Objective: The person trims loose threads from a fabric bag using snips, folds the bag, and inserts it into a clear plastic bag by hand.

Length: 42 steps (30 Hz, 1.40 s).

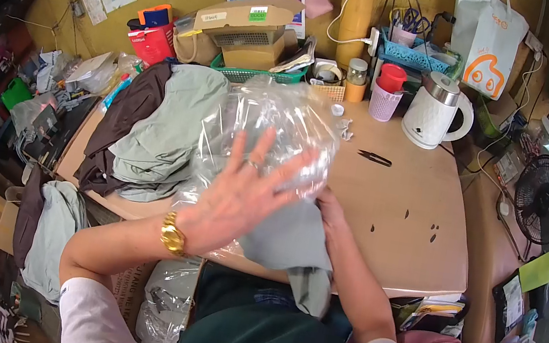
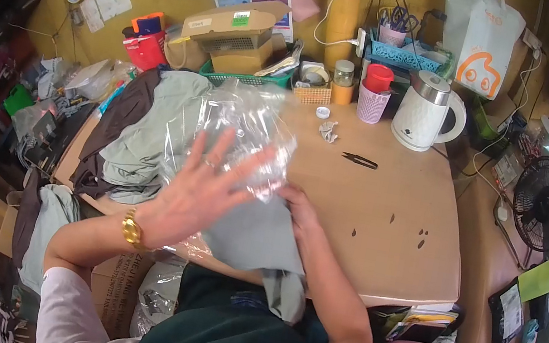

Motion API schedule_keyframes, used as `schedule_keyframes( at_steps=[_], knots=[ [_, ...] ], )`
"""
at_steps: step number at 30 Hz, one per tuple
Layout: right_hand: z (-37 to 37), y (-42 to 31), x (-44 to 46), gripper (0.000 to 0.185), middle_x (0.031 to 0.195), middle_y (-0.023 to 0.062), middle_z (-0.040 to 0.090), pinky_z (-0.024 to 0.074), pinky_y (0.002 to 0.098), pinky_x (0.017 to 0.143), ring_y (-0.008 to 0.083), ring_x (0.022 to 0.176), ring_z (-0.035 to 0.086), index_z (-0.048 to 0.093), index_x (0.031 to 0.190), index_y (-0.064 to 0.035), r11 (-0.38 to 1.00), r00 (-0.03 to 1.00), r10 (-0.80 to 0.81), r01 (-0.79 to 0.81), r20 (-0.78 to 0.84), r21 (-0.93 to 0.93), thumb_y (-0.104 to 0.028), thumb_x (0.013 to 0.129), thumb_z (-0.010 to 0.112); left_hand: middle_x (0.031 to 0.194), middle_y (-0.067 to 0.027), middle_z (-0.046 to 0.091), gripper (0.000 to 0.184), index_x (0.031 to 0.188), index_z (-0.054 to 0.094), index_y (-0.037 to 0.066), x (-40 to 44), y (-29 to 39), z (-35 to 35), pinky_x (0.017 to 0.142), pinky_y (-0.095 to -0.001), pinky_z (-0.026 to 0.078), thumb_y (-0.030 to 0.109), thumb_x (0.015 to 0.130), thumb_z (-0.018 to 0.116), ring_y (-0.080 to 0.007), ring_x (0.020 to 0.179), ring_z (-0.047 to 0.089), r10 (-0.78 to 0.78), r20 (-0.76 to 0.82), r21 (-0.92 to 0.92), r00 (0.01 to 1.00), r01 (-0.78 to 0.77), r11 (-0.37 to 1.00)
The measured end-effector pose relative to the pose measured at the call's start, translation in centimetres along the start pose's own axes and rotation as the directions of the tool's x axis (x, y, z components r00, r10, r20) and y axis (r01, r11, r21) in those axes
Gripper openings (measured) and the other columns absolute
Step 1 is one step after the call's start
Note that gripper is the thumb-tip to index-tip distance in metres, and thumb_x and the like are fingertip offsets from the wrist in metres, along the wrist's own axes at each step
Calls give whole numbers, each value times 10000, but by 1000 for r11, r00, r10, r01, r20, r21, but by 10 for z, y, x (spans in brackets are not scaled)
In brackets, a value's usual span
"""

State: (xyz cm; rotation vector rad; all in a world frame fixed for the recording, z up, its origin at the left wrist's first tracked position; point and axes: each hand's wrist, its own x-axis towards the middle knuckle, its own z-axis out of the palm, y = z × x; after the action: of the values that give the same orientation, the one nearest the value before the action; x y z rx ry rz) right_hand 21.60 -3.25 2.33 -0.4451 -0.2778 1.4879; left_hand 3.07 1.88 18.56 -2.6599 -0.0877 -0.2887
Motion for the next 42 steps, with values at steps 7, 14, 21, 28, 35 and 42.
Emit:
schedule_keyframes(
  at_steps=[7,14,21,28,35,42],
  knots=[
    [13,-11,66,459,1186,178,622,531,418,861,300,1019,634,544,1237,25,963,967,-250,243,43,113,-178,841,656,1531,-52,346,372,1252,642,173,-10,19,13,1140,-616,185,276,901,574,-370,1392,333,295,-137,196,946,-266,944],
    [17,-63,47,405,1203,175,609,520,421,862,305,1046,614,576,1200,3,868,869,-495,494,11,39,-192,849,633,1345,-157,539,193,875,618,56,-11,-52,-14,1059,-493,349,30,695,686,-354,1280,478,-325,-651,-241,686,219,946],
    [9,-131,-27,358,1221,171,597,508,424,864,310,1073,594,608,1163,-18,626,639,-769,741,-30,-243,-205,858,610,958,-206,626,154,991,616,26,-14,46,70,753,-397,492,111,863,605,-363,829,611,-368,171,-946,914,257,200],
    [-13,-145,-81,319,1244,182,573,475,432,901,330,1110,562,645,1123,-55,-503,345,-833,-150,432,-851,-217,853,596,1479,-185,401,395,1292,547,53,-16,156,116,1003,-401,419,312,995,520,-286,1241,518,450,-93,-969,888,22,-245],
    [11,-121,-108,484,1415,195,476,312,442,1114,375,1281,457,574,1292,-139,-329,982,-164,34,93,-944,-335,852,615,1000,-138,666,440,1168,562,38,5,68,32,766,-391,540,372,899,662,-258,896,671,272,446,-863,853,329,384],
    [-206,-56,-47,903,1583,207,140,114,715,1089,526,1412,130,277,1518,-224,-921,819,-328,-389,470,36,-732,809,512,840,-38,609,282,1012,519,52,23,118,98,663,-300,504,161,854,727,-140,779,623,-90,217,-976,972,219,14]
  ],
)
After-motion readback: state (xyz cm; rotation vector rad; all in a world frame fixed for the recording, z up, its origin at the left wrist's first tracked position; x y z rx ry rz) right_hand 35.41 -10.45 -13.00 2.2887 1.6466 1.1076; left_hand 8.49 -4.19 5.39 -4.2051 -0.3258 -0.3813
